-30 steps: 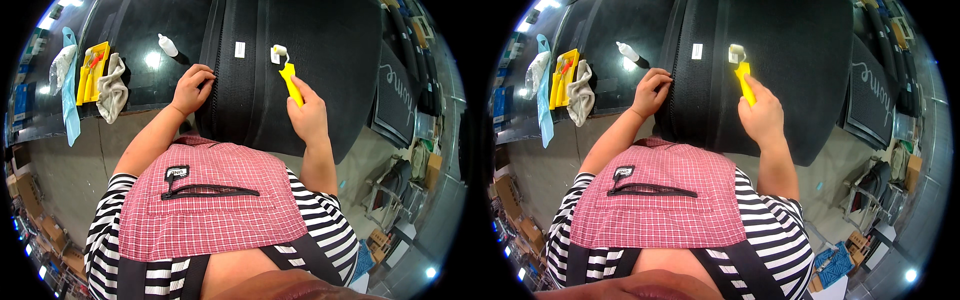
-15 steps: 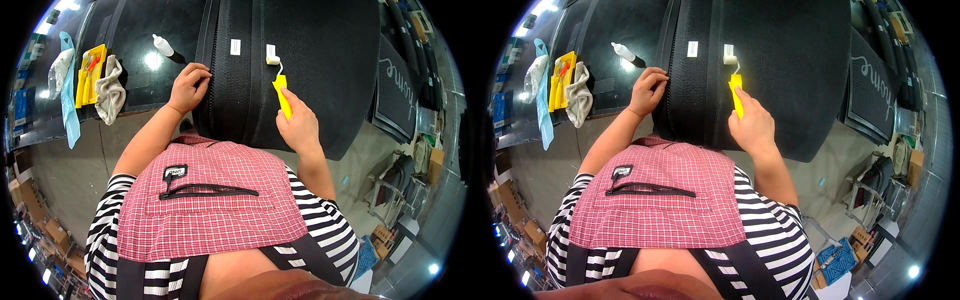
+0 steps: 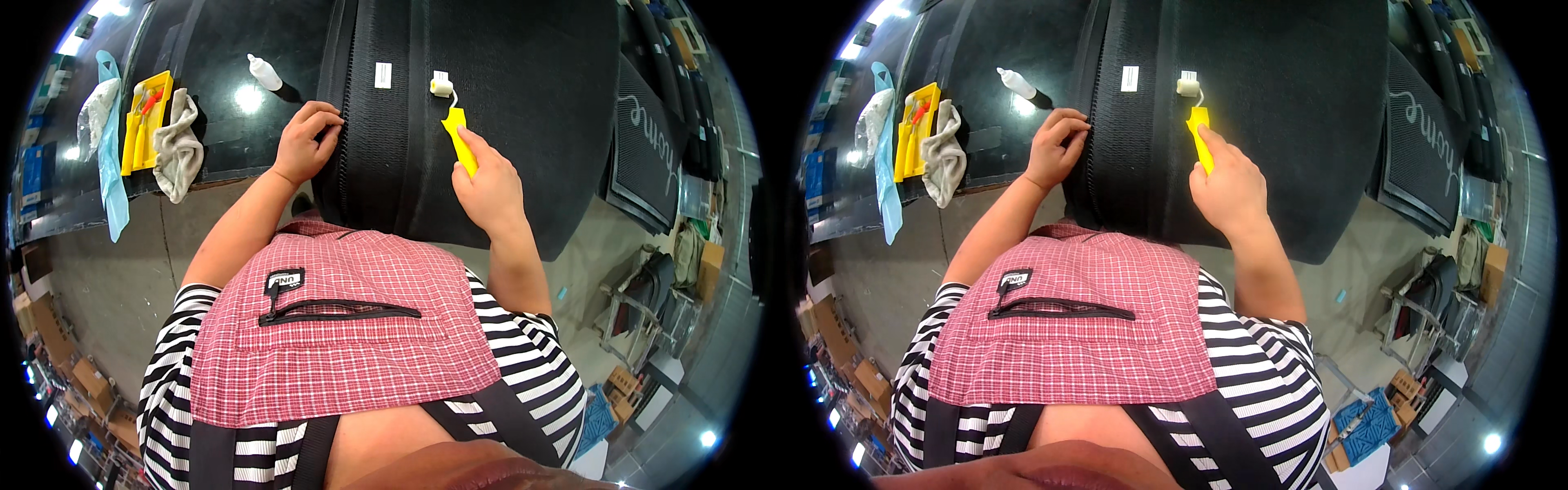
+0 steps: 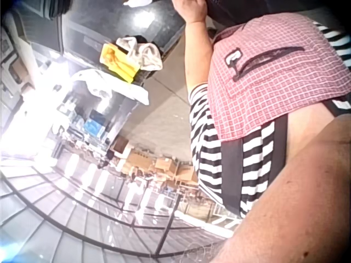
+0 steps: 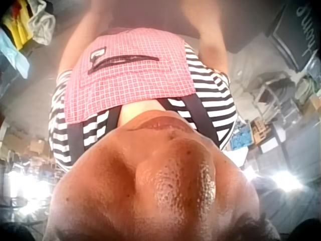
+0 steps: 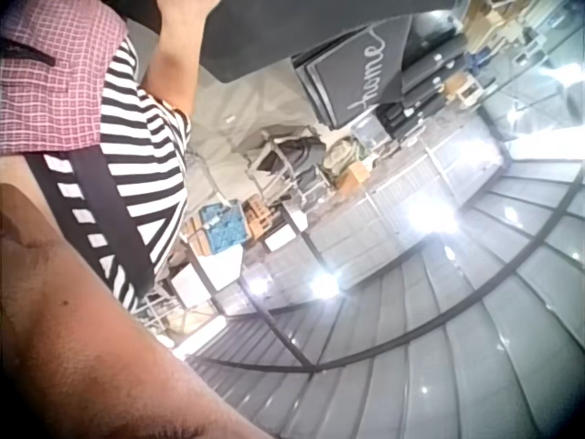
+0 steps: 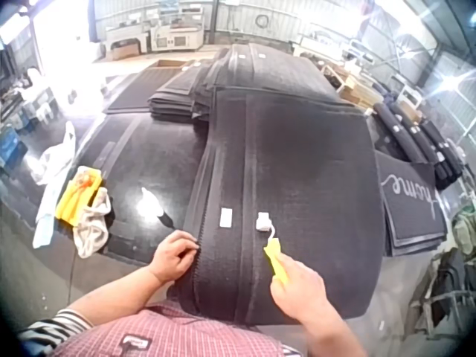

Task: The person applies a small white sticker to a black doormat using a yellow roller. They then write the word 'home' on a blue plastic sheet with a black marker and place it on the mat. Finally, they apply a liquid from a white bottle onto the mat's surface.

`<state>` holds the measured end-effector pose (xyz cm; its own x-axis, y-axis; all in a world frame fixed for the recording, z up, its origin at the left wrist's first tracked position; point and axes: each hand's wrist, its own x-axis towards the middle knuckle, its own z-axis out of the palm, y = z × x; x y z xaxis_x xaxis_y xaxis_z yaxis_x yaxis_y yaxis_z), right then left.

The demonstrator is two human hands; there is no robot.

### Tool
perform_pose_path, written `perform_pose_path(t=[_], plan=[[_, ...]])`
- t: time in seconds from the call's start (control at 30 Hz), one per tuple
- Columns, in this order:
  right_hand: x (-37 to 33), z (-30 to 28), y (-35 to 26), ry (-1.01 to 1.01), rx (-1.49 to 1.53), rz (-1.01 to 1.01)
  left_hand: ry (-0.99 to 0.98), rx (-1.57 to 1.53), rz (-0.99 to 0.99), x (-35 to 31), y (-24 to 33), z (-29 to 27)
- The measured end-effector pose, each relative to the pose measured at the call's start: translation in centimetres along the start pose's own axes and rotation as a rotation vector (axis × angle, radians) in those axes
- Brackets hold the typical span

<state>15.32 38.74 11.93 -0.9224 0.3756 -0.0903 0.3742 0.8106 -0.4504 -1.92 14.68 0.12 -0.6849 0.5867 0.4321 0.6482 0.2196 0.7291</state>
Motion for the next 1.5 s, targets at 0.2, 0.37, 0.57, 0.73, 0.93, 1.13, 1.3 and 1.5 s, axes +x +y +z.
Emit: perform_pose_path(t=[0.2,0.37,0.57,0.73,0.93,1.13,1.3,1.5], plan=[[2.3,-0.2,-0.4,-0.017,-0.082,-0.033,-0.006,0.021,0.003,-0.1,-0.1,-0.1],[3.3,-0.2,-0.8,-0.029,-0.111,-0.007,-0.015,-0.013,0.003,0.1,-0.2,-0.1],[0.0,-0.1,-0.6,-0.039,-0.078,-0.042,-0.016,-0.014,-0.008,0.0,-0.2,-0.2],[-1.4,0.4,0.0,-0.021,-0.047,-0.066,-0.004,-0.001,-0.007,0.2,-0.1,-0.1],[-1.6,0.6,0.2,-0.018,-0.046,-0.065,0.005,0.006,-0.015,0.3,0.1,-0.1],[-2.3,-0.9,0.0,-0.061,-0.051,-0.043,-0.014,-0.006,-0.015,0.1,-0.2,-0.1],[-1.7,-2.8,0.0,0.101,0.03,-0.131,-0.016,-0.002,-0.022,0.2,-0.1,-0.2],[1.1,0.1,0.8,0.122,-0.06,-0.116,-0.013,-0.005,0.016,0.1,-0.4,0.1]])
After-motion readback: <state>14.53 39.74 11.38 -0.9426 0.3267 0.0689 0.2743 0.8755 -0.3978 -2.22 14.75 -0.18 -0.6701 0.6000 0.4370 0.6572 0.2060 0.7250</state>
